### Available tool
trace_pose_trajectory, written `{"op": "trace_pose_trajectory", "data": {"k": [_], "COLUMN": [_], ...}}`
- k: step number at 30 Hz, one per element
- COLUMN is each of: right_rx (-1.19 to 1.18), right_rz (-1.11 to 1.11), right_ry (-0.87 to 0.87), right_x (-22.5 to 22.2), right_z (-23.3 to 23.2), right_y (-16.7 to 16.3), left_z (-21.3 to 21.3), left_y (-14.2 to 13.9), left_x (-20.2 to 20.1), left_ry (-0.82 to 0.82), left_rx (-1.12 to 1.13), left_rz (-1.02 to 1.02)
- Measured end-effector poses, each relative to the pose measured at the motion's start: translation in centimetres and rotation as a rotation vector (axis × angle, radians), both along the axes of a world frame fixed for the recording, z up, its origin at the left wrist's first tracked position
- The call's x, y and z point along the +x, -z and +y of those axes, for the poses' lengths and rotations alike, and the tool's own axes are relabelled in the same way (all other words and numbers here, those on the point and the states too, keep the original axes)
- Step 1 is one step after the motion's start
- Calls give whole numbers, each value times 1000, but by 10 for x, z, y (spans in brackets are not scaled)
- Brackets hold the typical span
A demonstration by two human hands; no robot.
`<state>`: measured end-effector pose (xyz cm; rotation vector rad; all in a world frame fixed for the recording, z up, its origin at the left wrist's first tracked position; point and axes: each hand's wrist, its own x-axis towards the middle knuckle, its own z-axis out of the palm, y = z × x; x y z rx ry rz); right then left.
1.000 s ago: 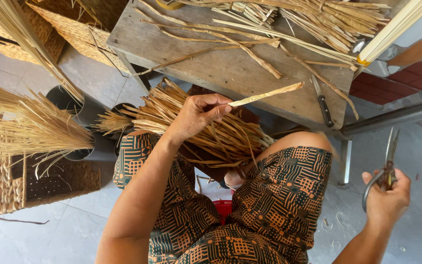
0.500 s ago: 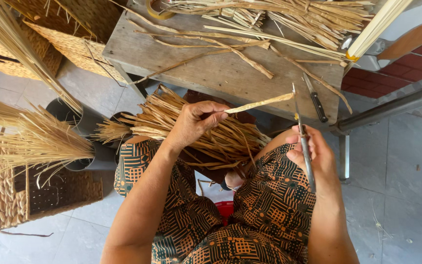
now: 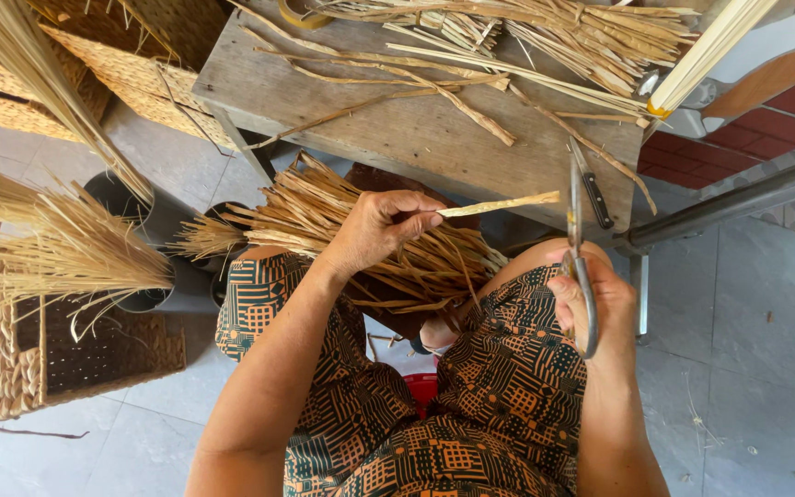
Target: The person sits on a low seat and trims dried plant stalks with scissors, cutting off sections and placing the cut pieces onto a growing pile of stalks beside them. They repeatedly pick up new stalks from the pile, position them on their lap, and snip them to length.
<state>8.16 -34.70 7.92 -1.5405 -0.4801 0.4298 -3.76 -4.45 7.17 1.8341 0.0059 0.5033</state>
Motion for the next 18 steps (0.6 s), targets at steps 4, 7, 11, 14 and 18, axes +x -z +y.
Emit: {"op": "trace_pose_trajectory", "data": {"k": [4, 7, 11, 14, 18], "right_rx": [183, 139, 33, -35, -92], "right_rz": [-90, -129, -73, 55, -331], "right_ry": [-48, -112, -214, -245, -169], "right_x": [-6, -18, -42, -51, -41], "right_z": [22, 53, 105, 119, 111], "right_y": [2, 13, 43, 64, 71], "left_z": [6, 11, 19, 34, 67], "left_y": [-2, -5, -8, -9, -9], "left_x": [-1, -6, -11, -21, -44], "left_ry": [60, 138, 152, 34, -66], "left_rx": [-317, -550, -696, -762, -943], "left_rz": [69, 45, -100, -307, -658]}}
